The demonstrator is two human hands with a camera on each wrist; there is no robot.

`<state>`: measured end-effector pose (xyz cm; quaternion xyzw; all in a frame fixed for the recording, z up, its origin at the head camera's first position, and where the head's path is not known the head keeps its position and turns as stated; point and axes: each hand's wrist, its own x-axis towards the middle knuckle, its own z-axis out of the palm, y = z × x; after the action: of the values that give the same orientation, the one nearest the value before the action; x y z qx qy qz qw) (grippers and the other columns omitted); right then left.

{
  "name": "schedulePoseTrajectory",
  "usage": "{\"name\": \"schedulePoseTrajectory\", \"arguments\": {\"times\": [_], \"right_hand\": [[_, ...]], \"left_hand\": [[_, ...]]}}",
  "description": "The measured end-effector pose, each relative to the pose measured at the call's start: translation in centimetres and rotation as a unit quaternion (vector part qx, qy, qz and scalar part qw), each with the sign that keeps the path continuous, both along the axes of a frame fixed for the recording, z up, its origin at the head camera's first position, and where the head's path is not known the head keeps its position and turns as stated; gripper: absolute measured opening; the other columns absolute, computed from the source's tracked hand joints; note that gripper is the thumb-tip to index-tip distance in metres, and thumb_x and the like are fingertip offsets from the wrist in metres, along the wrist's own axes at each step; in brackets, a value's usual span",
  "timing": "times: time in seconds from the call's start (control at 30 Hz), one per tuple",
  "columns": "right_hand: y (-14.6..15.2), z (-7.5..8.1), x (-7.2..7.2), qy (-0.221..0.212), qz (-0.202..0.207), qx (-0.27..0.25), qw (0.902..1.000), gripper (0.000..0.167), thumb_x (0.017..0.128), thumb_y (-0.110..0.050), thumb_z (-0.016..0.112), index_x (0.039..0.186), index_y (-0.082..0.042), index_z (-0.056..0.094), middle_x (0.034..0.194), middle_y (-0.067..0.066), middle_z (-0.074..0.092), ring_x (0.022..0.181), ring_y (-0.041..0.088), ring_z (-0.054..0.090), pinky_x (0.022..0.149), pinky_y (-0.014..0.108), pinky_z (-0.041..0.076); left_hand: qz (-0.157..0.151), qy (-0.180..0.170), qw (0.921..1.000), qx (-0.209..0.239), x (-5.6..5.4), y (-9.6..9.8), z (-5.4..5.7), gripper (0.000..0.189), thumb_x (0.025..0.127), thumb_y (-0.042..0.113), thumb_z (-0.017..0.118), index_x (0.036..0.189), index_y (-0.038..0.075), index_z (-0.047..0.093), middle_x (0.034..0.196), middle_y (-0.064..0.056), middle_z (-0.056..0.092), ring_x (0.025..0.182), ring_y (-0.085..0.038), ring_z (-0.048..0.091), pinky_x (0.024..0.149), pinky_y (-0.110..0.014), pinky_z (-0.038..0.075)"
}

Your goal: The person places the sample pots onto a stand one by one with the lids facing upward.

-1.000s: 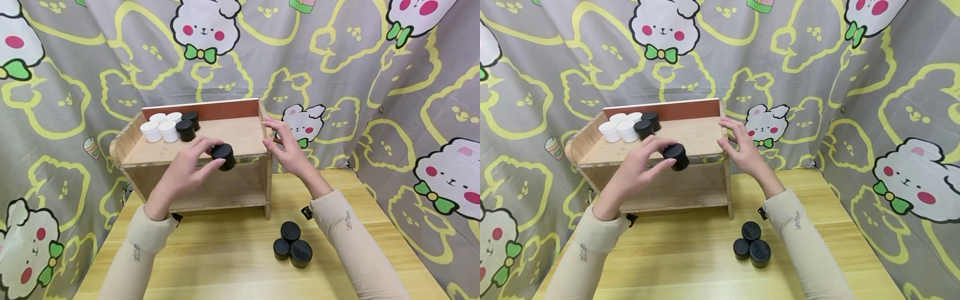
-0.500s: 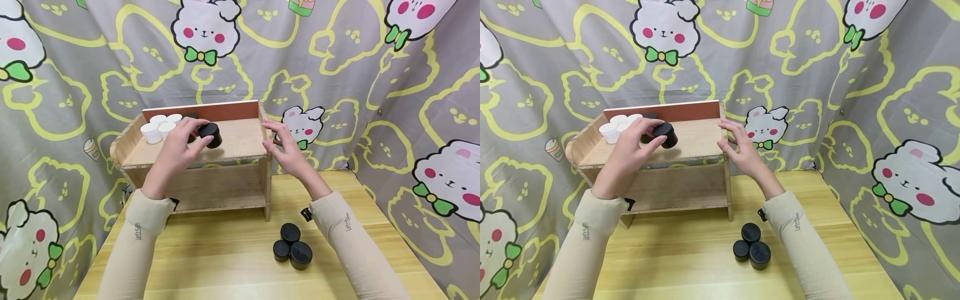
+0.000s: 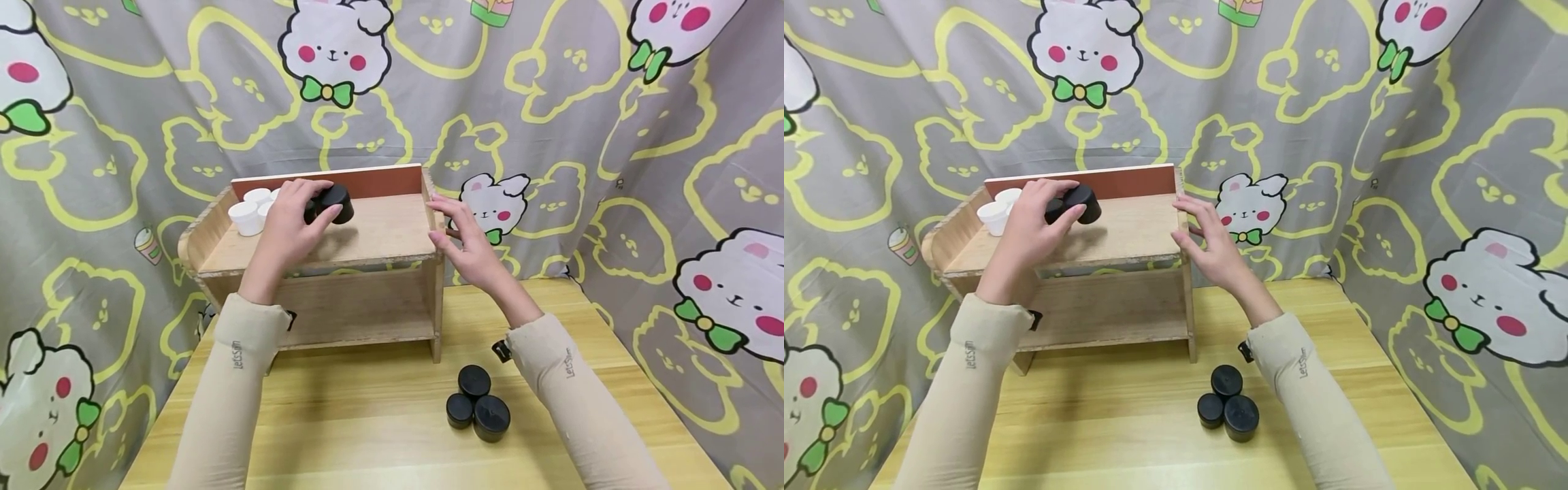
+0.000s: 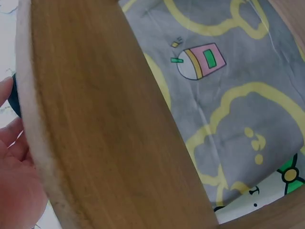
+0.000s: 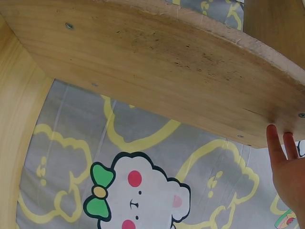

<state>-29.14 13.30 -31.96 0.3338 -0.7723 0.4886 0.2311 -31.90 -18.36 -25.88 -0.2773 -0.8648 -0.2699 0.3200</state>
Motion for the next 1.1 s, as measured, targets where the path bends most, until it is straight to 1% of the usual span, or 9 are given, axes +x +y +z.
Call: {"name": "schedulePoseTrajectory", "arguments": {"times": [0.17,0.27,0.43,0.57,0.67,0.8,1.0,1.1], "right_hand": [[0.4,-1.3,-1.9,0.005,-0.006,0.002,1.0000,0.047,0.104,-0.008,0.059,0.149,-0.003,0.047,0.164,0.014,0.034,0.149,0.034,0.039,0.110,0.064,0.045],[0.6,-1.7,-2.3,0.005,-0.005,0.003,1.0000,0.048,0.104,-0.010,0.061,0.150,-0.009,0.047,0.165,0.007,0.034,0.149,0.030,0.039,0.110,0.062,0.046],[0.9,-1.8,-2.4,0.006,0.001,0.004,1.0000,0.049,0.104,-0.017,0.062,0.151,-0.016,0.048,0.165,-0.001,0.035,0.149,0.025,0.039,0.110,0.061,0.047],[0.9,-1.7,-2.3,0.007,0.000,0.007,0.9999,0.048,0.105,-0.023,0.061,0.151,-0.019,0.048,0.165,-0.002,0.034,0.149,0.024,0.039,0.110,0.061,0.047],[0.9,-1.6,-2.2,0.007,-0.002,0.009,0.9999,0.047,0.106,-0.022,0.060,0.151,-0.020,0.048,0.166,-0.001,0.034,0.149,0.024,0.039,0.110,0.061,0.047],[0.9,-1.6,-2.2,0.006,-0.003,0.008,0.9999,0.048,0.105,-0.019,0.061,0.151,-0.020,0.048,0.165,-0.001,0.034,0.149,0.024,0.039,0.110,0.061,0.047],[0.9,-1.7,-2.3,0.006,-0.001,0.007,1.0000,0.048,0.105,-0.018,0.061,0.151,-0.019,0.048,0.165,-0.001,0.035,0.149,0.024,0.039,0.111,0.060,0.047],[0.8,-1.7,-2.3,0.006,-0.001,0.005,1.0000,0.048,0.104,-0.017,0.062,0.151,-0.019,0.048,0.165,-0.001,0.035,0.149,0.024,0.039,0.110,0.060,0.047]], "left_hand": [[0.019,-0.004,0.9998,-0.006,-0.9,0.0,0.4,0.043,0.099,0.030,0.070,0.134,0.004,0.065,0.133,-0.020,0.064,0.128,-0.038,0.051,0.108,-0.056,0.041],[0.033,-0.013,0.9993,-0.011,-1.4,-0.1,0.4,0.045,0.099,0.031,0.070,0.136,0.004,0.064,0.133,-0.020,0.064,0.128,-0.039,0.051,0.108,-0.056,0.042],[0.050,-0.024,0.9983,-0.019,-2.4,-0.3,0.0,0.047,0.101,0.032,0.068,0.138,0.004,0.063,0.135,-0.021,0.062,0.129,-0.039,0.050,0.109,-0.056,0.042],[0.058,-0.022,0.9979,-0.020,-3.2,-0.3,-0.3,0.047,0.101,0.032,0.068,0.139,0.004,0.062,0.136,-0.021,0.062,0.130,-0.040,0.050,0.111,-0.056,0.040],[0.062,-0.020,0.9976,-0.020,-3.6,-0.3,-0.4,0.047,0.101,0.031,0.067,0.139,0.004,0.062,0.136,-0.022,0.062,0.131,-0.040,0.049,0.112,-0.056,0.039],[0.074,-0.016,0.9967,-0.030,-3.9,-0.3,-0.6,0.048,0.101,0.032,0.067,0.140,0.004,0.061,0.138,-0.021,0.062,0.132,-0.040,0.049,0.113,-0.055,0.038],[0.106,-0.008,0.9925,-0.059,-4.0,-0.1,-0.9,0.050,0.102,0.038,0.064,0.142,0.008,0.061,0.140,-0.019,0.062,0.136,-0.038,0.048,0.114,-0.057,0.036],[0.111,-0.009,0.9918,-0.063,-4.0,0.1,-1.0,0.049,0.103,0.038,0.063,0.141,0.007,0.061,0.140,-0.019,0.062,0.137,-0.038,0.048,0.114,-0.057,0.036]]}}
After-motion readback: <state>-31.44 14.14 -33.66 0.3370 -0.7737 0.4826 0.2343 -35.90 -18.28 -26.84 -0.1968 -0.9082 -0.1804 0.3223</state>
